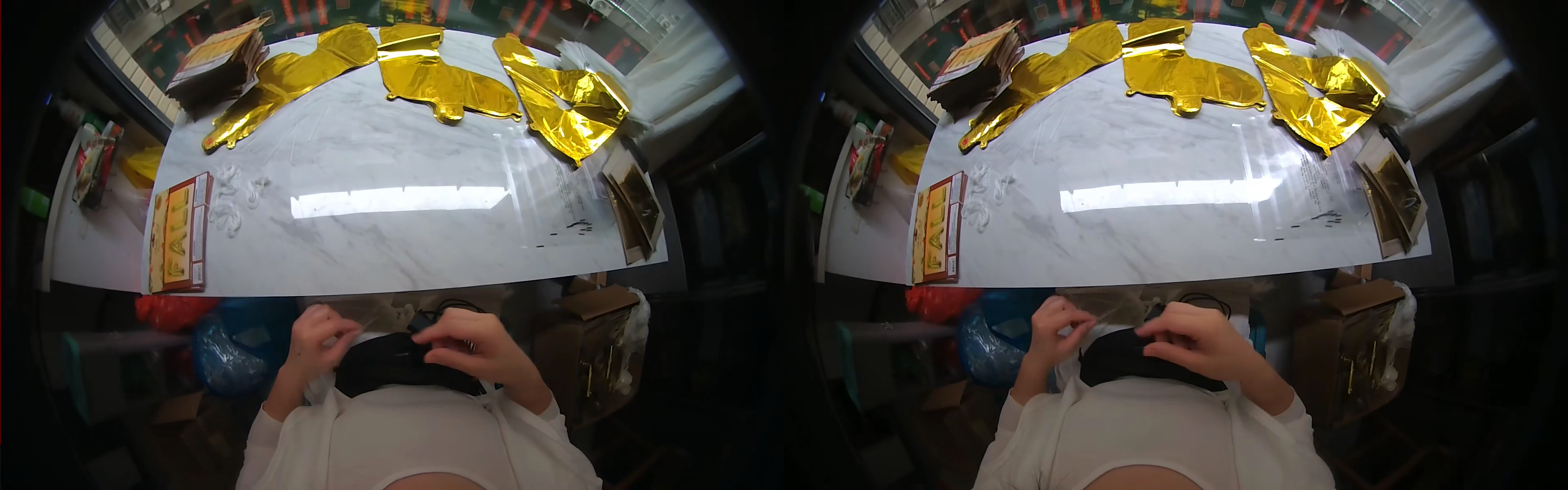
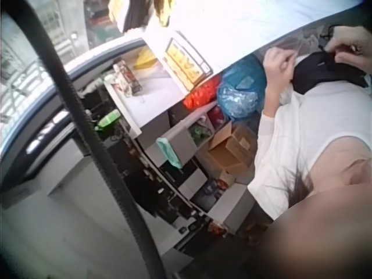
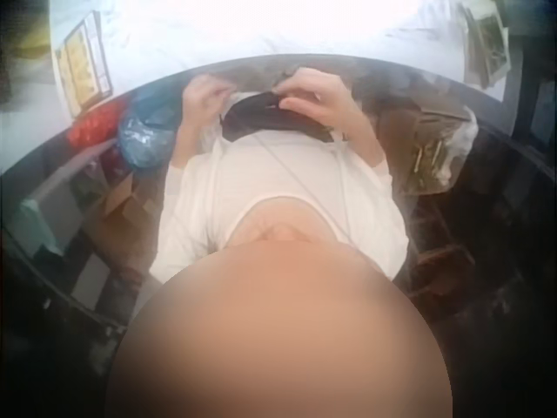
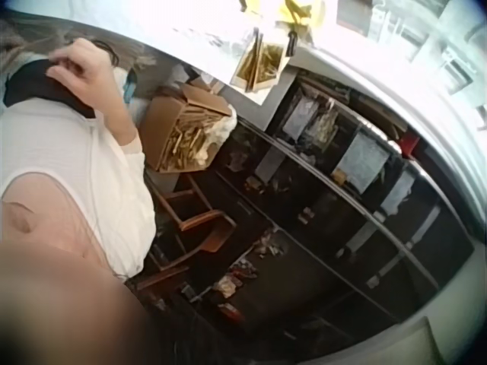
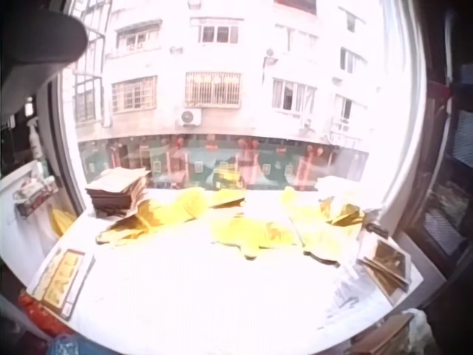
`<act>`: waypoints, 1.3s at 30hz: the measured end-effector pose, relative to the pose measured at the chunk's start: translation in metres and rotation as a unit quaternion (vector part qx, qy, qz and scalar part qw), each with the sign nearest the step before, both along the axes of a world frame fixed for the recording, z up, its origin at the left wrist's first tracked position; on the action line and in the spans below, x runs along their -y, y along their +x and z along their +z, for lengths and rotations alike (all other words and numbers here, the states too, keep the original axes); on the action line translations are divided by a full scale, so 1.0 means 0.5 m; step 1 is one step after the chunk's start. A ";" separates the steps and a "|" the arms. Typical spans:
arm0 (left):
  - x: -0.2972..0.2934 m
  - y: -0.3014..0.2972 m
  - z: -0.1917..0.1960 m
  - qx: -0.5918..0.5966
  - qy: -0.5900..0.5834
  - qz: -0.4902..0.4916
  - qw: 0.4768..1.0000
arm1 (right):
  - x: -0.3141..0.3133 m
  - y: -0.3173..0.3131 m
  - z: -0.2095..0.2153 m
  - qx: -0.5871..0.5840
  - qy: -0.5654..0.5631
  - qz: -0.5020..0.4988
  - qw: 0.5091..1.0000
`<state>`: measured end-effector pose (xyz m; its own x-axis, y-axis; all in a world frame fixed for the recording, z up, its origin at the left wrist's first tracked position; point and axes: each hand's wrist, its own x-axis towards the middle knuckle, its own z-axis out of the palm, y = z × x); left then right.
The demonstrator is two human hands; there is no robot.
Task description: The person picks up a bundle of white string and repeatedly separates a single strand to tie it into a loop by hand.
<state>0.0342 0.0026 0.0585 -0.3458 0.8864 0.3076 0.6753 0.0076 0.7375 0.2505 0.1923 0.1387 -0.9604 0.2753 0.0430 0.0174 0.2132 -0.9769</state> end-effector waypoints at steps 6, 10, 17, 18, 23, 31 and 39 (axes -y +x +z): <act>-0.042 0.051 0.122 0.012 0.136 -0.070 0.988 | 0.052 -0.033 -0.015 -0.009 0.062 -0.018 0.998; -0.073 0.057 0.137 0.067 0.158 -0.064 0.983 | 0.022 -0.020 0.037 -0.073 0.113 -0.077 0.988; -0.138 0.124 0.152 0.460 0.040 -0.409 0.787 | -0.021 0.070 0.153 -0.185 -0.071 0.029 0.980; -0.144 0.125 0.154 0.442 -0.024 -0.478 0.758 | -0.034 0.098 0.150 -0.234 -0.136 0.037 0.962; -0.106 0.087 0.136 0.396 0.000 -0.285 0.873 | -0.101 0.227 0.108 -0.543 -0.374 -0.113 0.743; -0.047 -0.076 0.200 0.235 0.104 -0.149 0.955 | -0.230 0.448 0.004 -0.190 -0.024 -0.639 0.745; -0.150 0.029 0.297 -0.026 0.182 -0.223 0.957 | -0.042 0.085 0.056 -0.171 0.169 -0.254 0.937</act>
<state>0.0486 0.0774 0.2068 0.0653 0.7730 0.6310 0.5870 -0.5411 0.6022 0.2930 0.2133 0.1668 -0.6234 0.6087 0.4909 -0.1006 0.5602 -0.8223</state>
